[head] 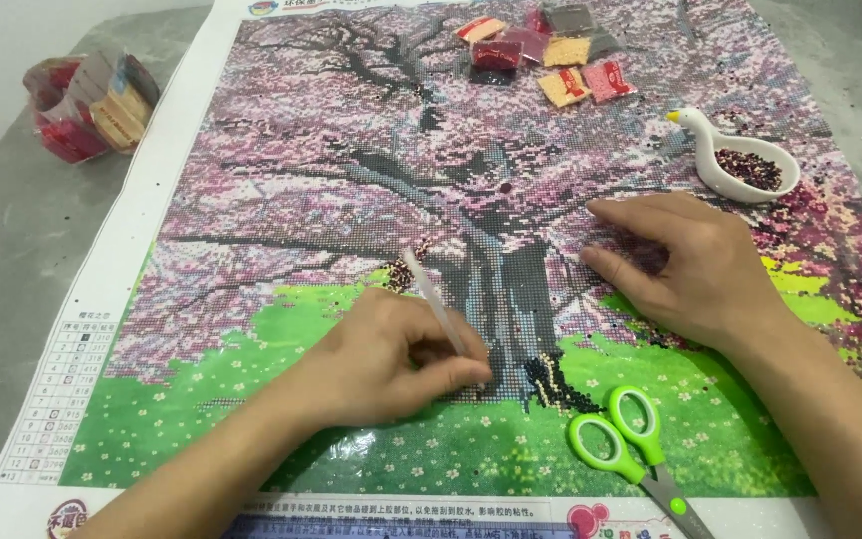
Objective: The person uses a plastic applicator to pick up small colored beads from a white dish and places them onto a pre-printed adhesive canvas depicting a cherry blossom tree. The person repeatedly dips the applicator into the dish and presses the beads onto the canvas surface.
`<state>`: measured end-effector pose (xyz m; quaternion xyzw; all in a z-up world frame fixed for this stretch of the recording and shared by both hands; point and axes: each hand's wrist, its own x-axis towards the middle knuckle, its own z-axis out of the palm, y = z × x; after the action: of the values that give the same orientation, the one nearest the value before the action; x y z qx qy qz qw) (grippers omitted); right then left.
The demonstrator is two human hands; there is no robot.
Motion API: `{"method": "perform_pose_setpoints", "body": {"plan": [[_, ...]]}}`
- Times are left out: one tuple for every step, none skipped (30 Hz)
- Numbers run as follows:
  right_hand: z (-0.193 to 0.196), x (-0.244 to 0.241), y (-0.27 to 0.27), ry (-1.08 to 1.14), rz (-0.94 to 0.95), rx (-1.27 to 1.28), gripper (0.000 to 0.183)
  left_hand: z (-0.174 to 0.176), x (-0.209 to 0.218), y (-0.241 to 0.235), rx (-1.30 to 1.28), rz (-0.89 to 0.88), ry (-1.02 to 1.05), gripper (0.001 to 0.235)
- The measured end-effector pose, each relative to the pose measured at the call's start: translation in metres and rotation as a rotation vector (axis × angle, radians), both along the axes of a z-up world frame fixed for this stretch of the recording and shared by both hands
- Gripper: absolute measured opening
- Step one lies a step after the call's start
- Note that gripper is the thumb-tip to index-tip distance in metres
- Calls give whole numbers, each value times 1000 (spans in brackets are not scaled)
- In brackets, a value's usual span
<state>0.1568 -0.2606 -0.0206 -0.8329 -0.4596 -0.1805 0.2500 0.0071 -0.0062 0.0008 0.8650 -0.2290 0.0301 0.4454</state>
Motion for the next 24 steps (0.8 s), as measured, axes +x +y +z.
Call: {"method": "perform_pose_setpoints", "body": {"plan": [[-1, 0, 0, -5, -1, 4, 40, -2, -1, 1, -109, 107, 115, 13], [0, 1, 1, -3, -4, 5, 40, -3, 0, 2, -107, 104, 117, 13], [0, 2, 1, 4, -13, -6, 42, -4, 0, 3, -170, 111, 154, 13], [-1, 1, 1, 14, -21, -19, 43, -5, -2, 4, -234, 119, 195, 13], [-1, 1, 1, 20, -22, -19, 43, -5, -3, 3, -234, 118, 200, 13], [0, 2, 1, 19, -24, -29, 44, -4, -2, 3, -213, 102, 197, 13], [0, 4, 0, 18, -26, -39, 44, -3, -1, 2, -193, 86, 194, 14], [1, 3, 1, 18, -28, -40, 44, -4, 0, 3, -194, 84, 193, 14], [2, 2, 1, 10, -37, -35, 43, -4, 0, 3, -159, 59, 151, 14], [2, 1, 1, 7, -45, -32, 42, -5, 0, 3, -125, 36, 112, 15], [2, 0, 1, 10, -46, -34, 42, -5, 0, 2, -127, 35, 115, 15], [1, 0, 1, 1, -45, -33, 42, -5, 0, 2, -119, 30, 107, 15], [1, 1, 2, -8, -43, -32, 42, -5, 0, 2, -112, 25, 99, 15], [1, 0, 2, -4, -43, -33, 42, -4, 1, 2, -113, 25, 104, 15], [2, -1, 2, -10, -51, -41, 40, -3, 1, 1, -66, 41, 111, 14], [2, -1, 2, -17, -59, -49, 39, -2, 2, 1, -18, 56, 116, 13], [3, 0, 2, -14, -59, -50, 39, -2, 4, 1, -19, 56, 119, 13], [3, -1, 2, -12, -74, -61, 39, -1, 4, 1, 6, 51, 151, 12], [3, -2, 2, -9, -88, -72, 39, 0, 5, 2, 31, 45, 183, 12], [2, -2, 2, -5, -88, -73, 39, 0, 5, 1, 30, 45, 187, 12], [2, -2, 2, 4, -93, -70, 39, 1, 6, 1, 37, 47, 215, 12], [1, -1, 1, 11, -99, -69, 40, 1, 7, 1, 43, 48, 243, 12], [2, -2, 2, 14, -100, -69, 40, 2, 7, 0, 43, 47, 245, 12], [2, -2, 2, 16, -104, -77, 40, 3, 7, 0, 34, 43, 237, 11]]}}
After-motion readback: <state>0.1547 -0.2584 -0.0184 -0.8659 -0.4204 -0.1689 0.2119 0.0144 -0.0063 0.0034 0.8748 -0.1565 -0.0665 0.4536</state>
